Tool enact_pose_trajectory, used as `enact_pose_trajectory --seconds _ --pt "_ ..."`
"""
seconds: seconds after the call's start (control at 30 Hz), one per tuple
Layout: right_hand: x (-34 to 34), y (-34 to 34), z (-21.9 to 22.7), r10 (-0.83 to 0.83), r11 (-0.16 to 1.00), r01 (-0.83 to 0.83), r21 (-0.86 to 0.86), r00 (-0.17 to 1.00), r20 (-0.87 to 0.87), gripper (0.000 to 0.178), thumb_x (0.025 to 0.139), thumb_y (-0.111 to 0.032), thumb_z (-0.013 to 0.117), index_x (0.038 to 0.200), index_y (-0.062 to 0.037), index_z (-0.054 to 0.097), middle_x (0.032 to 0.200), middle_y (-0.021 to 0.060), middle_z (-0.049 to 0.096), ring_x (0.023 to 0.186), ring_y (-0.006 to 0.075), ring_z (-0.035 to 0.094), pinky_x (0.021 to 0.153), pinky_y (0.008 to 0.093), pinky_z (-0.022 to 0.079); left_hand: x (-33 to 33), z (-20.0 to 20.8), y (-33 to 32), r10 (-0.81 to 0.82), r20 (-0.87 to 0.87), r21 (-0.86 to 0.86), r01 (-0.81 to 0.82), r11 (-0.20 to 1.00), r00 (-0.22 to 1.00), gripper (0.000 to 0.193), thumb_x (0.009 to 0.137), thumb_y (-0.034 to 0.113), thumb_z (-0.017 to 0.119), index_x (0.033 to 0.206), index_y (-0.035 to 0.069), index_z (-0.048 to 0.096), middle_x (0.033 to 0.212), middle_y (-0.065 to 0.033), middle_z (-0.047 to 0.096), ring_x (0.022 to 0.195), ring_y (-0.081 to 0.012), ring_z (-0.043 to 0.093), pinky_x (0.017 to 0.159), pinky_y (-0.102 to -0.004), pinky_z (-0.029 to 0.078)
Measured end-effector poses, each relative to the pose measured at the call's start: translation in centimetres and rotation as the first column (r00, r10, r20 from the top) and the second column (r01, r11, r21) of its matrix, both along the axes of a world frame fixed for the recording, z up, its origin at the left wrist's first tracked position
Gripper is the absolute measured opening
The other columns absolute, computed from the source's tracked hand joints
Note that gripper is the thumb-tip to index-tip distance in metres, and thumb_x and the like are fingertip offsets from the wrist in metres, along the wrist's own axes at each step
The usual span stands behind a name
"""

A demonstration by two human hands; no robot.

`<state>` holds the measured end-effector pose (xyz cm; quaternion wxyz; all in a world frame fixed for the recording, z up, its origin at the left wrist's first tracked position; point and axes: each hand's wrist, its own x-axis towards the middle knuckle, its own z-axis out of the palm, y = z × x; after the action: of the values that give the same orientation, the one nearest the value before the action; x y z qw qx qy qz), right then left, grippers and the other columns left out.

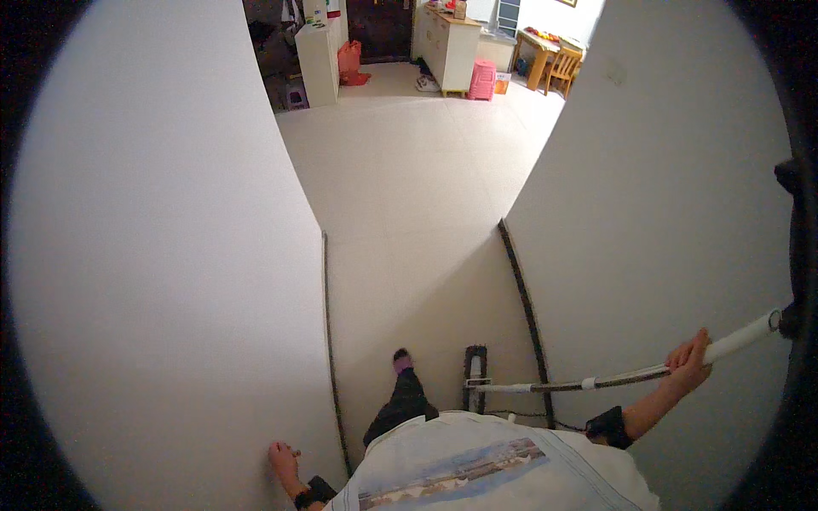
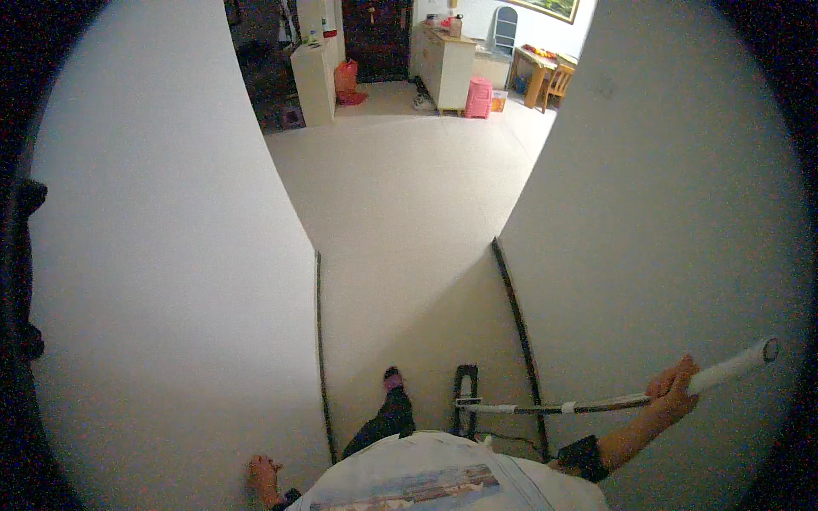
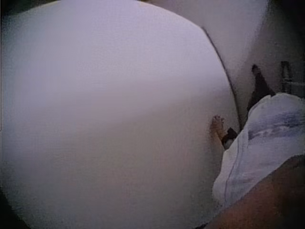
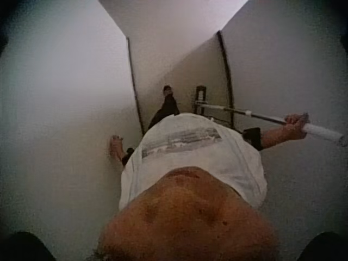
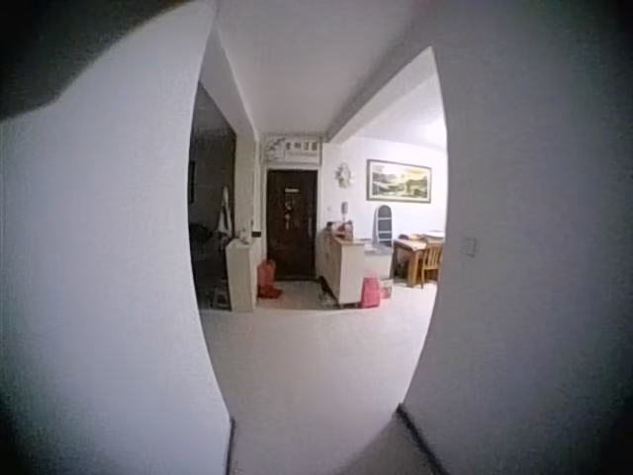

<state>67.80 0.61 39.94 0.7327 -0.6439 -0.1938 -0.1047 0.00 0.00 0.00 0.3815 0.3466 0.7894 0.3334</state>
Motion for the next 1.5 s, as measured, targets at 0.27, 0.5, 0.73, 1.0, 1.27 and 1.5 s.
enact_pose_trajectory --seconds 0.27,0.5,0.73,1.0,1.27,1.5 --pt "-0.9 2.0 -4.4 0.052 0.99 -0.067 0.122 0.992 0.116 0.026 0.083 -0.025 0.06 0.065 -0.0129 0.047 0.047 -0.0034 0.034 0.036 0.005 0.026 0.032 0.0223 0.019 10.4 4.2 27.0 -0.474 -0.441 0.004 0.53 0.848 0.762 0.021 0.085 0.019 0.05 0.09 -0.001 0.054 0.084 -0.0191 0.06 0.08 -0.0344 0.057 0.069 -0.0406 0.044" --pt "2.4 11.6 -6.8 -0.108 0.991 0.1 0.087 0.99 0.09 0.03 0.083 -0.024 0.06 0.059 -0.0134 0.044 0.047 -0.0023 0.033 0.038 0.0065 0.028 0.035 0.0239 0.022 14.8 16.5 44.9 -0.318 -0.513 0.358 0.536 0.765 0.797 0.016 0.089 0.013 0.047 0.093 -0.001 0.056 0.087 -0.0133 0.06 0.079 -0.021 0.058 0.069 -0.0308 0.047" --pt "12.4 22.0 -9.5 -0.076 0.995 0.075 -0.067 0.997 -0.019 0.035 0.079 -0.026 0.066 0.056 -0.0114 0.045 0.046 -0.0023 0.034 0.039 0.0063 0.029 0.038 0.0237 0.024 16.8 22.7 44.7 -0.044 -0.53 0.395 0.293 0.871 0.847 0.017 0.09 0.013 0.047 0.096 0.0 0.056 0.094 -0.0128 0.059 0.084 -0.0219 0.058 0.074 -0.0309 0.049" --pt "10.1 37.0 -10.5 0.095 0.989 -0.09 -0.12 0.995 0.039 0.03 0.085 -0.035 0.056 0.079 -0.0056 0.062 0.058 0.0019 0.05 0.041 0.0099 0.039 0.041 0.0258 0.034 14.8 24.9 45.1 0.191 -0.699 0.489 0.264 0.831 0.689 0.01 0.083 0.006 0.053 0.092 0.001 0.054 0.094 -0.0139 0.057 0.088 -0.0287 0.056 0.075 -0.0358 0.046" --pt "4.0 55.3 -5.5 0.317 0.948 -0.319 -0.001 0.941 0.114 0.033 0.078 -0.02 0.066 0.058 -0.0014 0.048 0.045 0.0046 0.041 0.033 0.015 0.036 0.03 0.0271 0.032 14.3 30.6 53.0 0.403 -0.79 0.508 0.124 0.853 0.463 0.015 0.082 0.008 0.057 0.094 0.002 0.052 0.094 -0.0119 0.054 0.087 -0.0274 0.055 0.073 -0.0362 0.047" --pt "4.0 74.4 -5.7 0.588 0.768 -0.638 -0.064 0.662 0.465 0.039 0.084 -0.021 0.058 0.052 -0.005 0.044 0.047 0.0013 0.045 0.035 0.0121 0.042 0.032 0.0262 0.034 8.3 37.3 58.0 0.508 -0.853 0.521 -0.192 0.831 -0.118 0.016 0.085 0.011 0.052 0.1 0.004 0.052 0.096 -0.0136 0.055 0.092 -0.0285 0.054 0.082 -0.0389 0.044"
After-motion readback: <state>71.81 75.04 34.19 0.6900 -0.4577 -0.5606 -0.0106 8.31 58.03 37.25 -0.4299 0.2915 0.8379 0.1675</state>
